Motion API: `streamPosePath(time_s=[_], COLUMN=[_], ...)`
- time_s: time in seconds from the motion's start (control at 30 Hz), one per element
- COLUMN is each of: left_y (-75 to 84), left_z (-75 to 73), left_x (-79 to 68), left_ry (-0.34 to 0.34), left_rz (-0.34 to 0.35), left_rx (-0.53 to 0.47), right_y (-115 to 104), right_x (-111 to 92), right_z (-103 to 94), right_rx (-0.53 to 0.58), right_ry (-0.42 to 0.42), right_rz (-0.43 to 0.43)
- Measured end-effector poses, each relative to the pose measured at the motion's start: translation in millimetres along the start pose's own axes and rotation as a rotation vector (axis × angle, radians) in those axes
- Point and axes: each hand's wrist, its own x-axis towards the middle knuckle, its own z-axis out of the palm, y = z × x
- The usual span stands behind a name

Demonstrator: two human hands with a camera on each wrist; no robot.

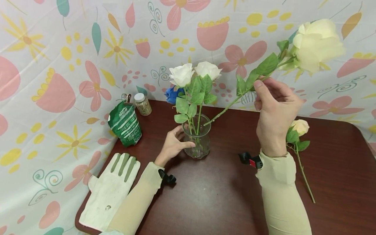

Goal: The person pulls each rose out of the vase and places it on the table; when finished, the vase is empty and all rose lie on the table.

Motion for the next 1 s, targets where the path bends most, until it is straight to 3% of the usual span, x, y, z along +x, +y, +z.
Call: streamPosePath(time_s=[0.3, 0.7, 1.0], left_y=[-0.9, -2.2, 0.2], left_z=[1.4, 1.2, 2.4], left_x=[0.3, 0.3, -0.5], left_ry=[-0.003, 0.000, 0.003], left_rz=[0.019, 0.033, 0.012], left_rx=[0.001, -0.010, -0.018], right_y=[-15, -33, -37], right_x=[6, 22, 27], right_z=[-5.4, -27.1, -44.9], right_rx=[0.014, 0.085, 0.055], right_ry=[0.079, 0.112, 0.122], right_rz=[-0.028, -0.051, -0.057])
